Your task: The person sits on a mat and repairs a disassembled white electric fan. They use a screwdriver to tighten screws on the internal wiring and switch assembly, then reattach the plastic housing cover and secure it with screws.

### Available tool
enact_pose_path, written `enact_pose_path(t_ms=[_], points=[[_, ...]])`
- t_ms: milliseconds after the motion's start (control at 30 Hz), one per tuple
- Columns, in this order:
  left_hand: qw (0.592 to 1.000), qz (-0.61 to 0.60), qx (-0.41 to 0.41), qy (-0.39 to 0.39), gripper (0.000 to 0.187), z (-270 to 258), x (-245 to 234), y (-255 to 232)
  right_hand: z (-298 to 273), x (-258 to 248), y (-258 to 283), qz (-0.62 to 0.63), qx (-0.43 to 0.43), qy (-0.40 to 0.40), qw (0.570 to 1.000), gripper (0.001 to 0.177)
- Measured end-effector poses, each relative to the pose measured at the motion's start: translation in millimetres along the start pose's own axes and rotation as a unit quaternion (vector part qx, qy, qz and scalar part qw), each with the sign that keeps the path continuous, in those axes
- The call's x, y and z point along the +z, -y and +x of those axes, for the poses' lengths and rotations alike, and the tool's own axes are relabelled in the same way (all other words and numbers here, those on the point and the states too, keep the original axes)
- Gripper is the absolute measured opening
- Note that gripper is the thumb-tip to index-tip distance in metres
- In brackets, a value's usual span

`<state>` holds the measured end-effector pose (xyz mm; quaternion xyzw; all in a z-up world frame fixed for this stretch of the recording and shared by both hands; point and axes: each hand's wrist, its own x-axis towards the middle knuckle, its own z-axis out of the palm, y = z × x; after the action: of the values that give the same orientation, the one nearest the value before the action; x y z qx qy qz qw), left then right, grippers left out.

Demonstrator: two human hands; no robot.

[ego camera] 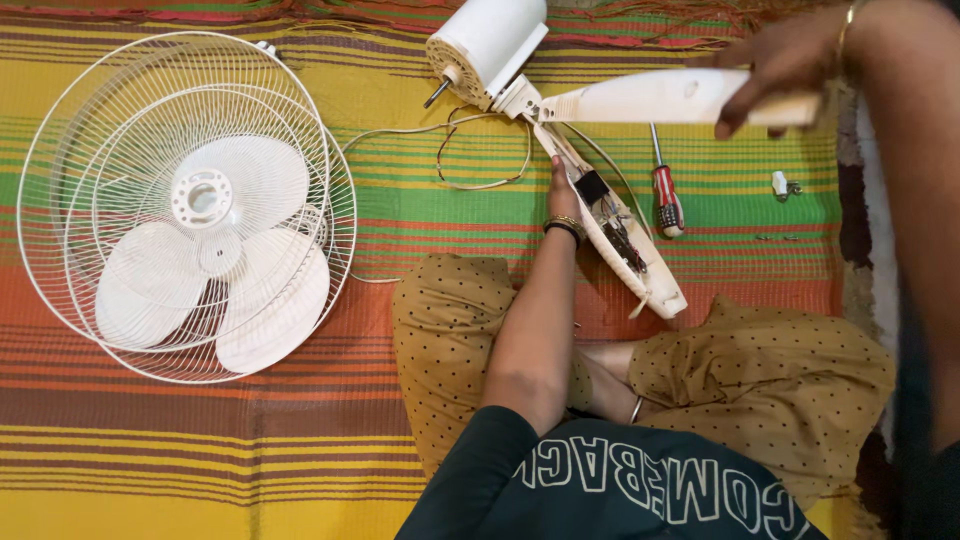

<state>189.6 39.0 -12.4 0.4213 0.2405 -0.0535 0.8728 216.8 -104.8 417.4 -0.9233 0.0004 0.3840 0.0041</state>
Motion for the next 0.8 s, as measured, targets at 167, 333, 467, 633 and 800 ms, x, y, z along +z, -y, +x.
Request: enact_pose_path(t_ms=[167, 333, 467, 633, 800], points=[[1.000, -0.011, -0.013, 0.002, 0.098, 2.3, 0.9, -1.2, -2.3, -23.0, 12.4, -0.021, -0.017, -0.073, 0.997, 0.113], [0.997, -0.022, -0.067, -0.006, 0.101, 0.7, 1.8, -4.5, -6.3, -24.4, 26.0, -0.022, -0.032, -0.114, 0.993, 0.109], [0.998, -0.045, -0.038, 0.014, 0.102, 2.1, 1.2, -2.8, -9.4, -20.5, 31.3, -0.016, -0.039, -0.126, 0.991, 0.106], [0.998, -0.054, -0.032, 0.012, 0.101, -1.3, 1.9, -5.0, -11.8, -21.1, 37.4, -0.018, -0.047, -0.145, 0.988, 0.103], [0.996, -0.061, -0.060, 0.015, 0.102, -12.5, 3.3, -14.4, -13.2, -23.3, 38.0, -0.022, -0.052, -0.155, 0.986, 0.099]])
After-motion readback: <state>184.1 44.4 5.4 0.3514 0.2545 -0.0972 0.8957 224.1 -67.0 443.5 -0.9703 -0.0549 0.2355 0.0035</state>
